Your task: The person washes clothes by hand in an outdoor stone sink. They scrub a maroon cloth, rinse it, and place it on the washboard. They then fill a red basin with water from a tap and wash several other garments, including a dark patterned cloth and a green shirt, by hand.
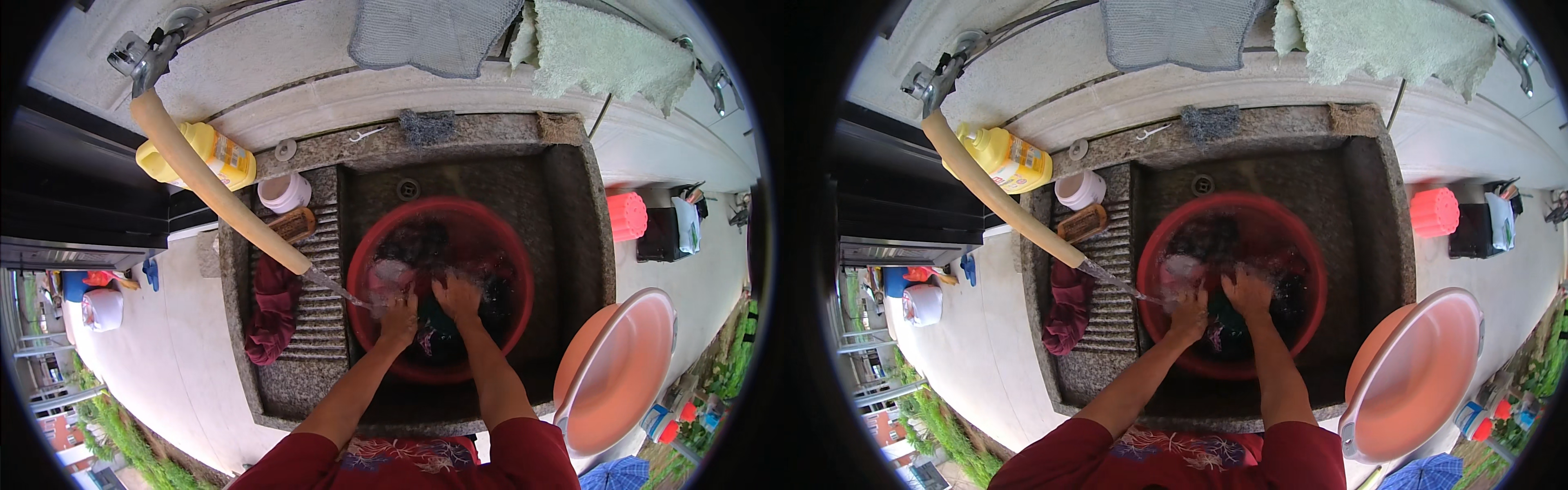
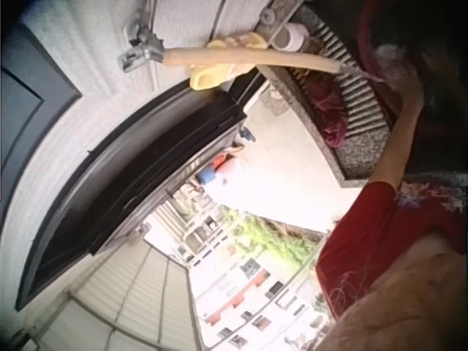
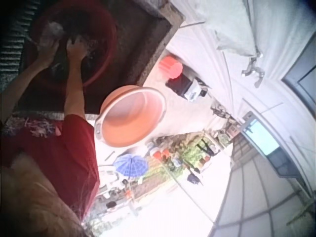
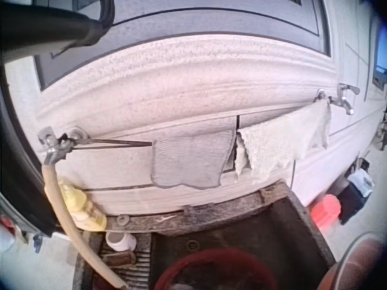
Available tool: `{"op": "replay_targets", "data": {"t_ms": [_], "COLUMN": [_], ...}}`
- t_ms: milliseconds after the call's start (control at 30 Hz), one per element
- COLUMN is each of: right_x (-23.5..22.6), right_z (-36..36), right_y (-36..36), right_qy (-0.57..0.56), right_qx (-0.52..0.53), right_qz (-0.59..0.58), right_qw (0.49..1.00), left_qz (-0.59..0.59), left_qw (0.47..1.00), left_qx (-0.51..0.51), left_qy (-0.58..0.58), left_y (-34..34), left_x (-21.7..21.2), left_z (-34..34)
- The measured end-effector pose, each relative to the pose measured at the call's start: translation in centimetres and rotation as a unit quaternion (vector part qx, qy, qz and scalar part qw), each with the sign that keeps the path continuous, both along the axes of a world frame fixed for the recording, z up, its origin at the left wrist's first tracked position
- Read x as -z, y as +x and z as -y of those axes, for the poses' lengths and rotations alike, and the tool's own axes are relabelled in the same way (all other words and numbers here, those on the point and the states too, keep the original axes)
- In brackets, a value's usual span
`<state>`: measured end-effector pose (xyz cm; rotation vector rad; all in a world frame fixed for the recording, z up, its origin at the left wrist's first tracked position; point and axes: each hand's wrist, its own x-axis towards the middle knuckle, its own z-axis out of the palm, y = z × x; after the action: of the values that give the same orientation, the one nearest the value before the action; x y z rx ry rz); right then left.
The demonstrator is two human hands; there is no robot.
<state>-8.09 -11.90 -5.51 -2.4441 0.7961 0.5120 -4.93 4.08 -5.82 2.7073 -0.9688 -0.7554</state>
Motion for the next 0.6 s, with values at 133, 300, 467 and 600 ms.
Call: {"op": "replay_targets", "data": {"t_ms": [133, 300, 467, 600], "right_x": [6.1, -3.0, -4.4, -3.9], "right_z": [5.4, 2.1, -3.7, -3.8], "right_y": [2.5, 10.2, 7.5, 2.6], "right_qy": [0.033, -0.016, -0.121, -0.034], "right_qx": [0.036, -0.011, -0.133, -0.209], "right_qz": [-0.022, -0.162, 0.044, 0.106], "right_qw": [0.999, 0.987, 0.983, 0.971], "left_qz": [-0.006, 0.021, -0.075, 0.089], "left_qw": [0.999, 0.985, 0.972, 0.928], "left_qx": [-0.004, -0.033, -0.076, -0.150], "left_qy": [-0.036, -0.167, -0.210, -0.329], "left_y": [0.3, -2.8, -3.9, -3.2], "left_x": [-3.5, -2.9, -3.6, -5.1], "left_z": [0.9, -2.2, -3.4, -3.7]}}
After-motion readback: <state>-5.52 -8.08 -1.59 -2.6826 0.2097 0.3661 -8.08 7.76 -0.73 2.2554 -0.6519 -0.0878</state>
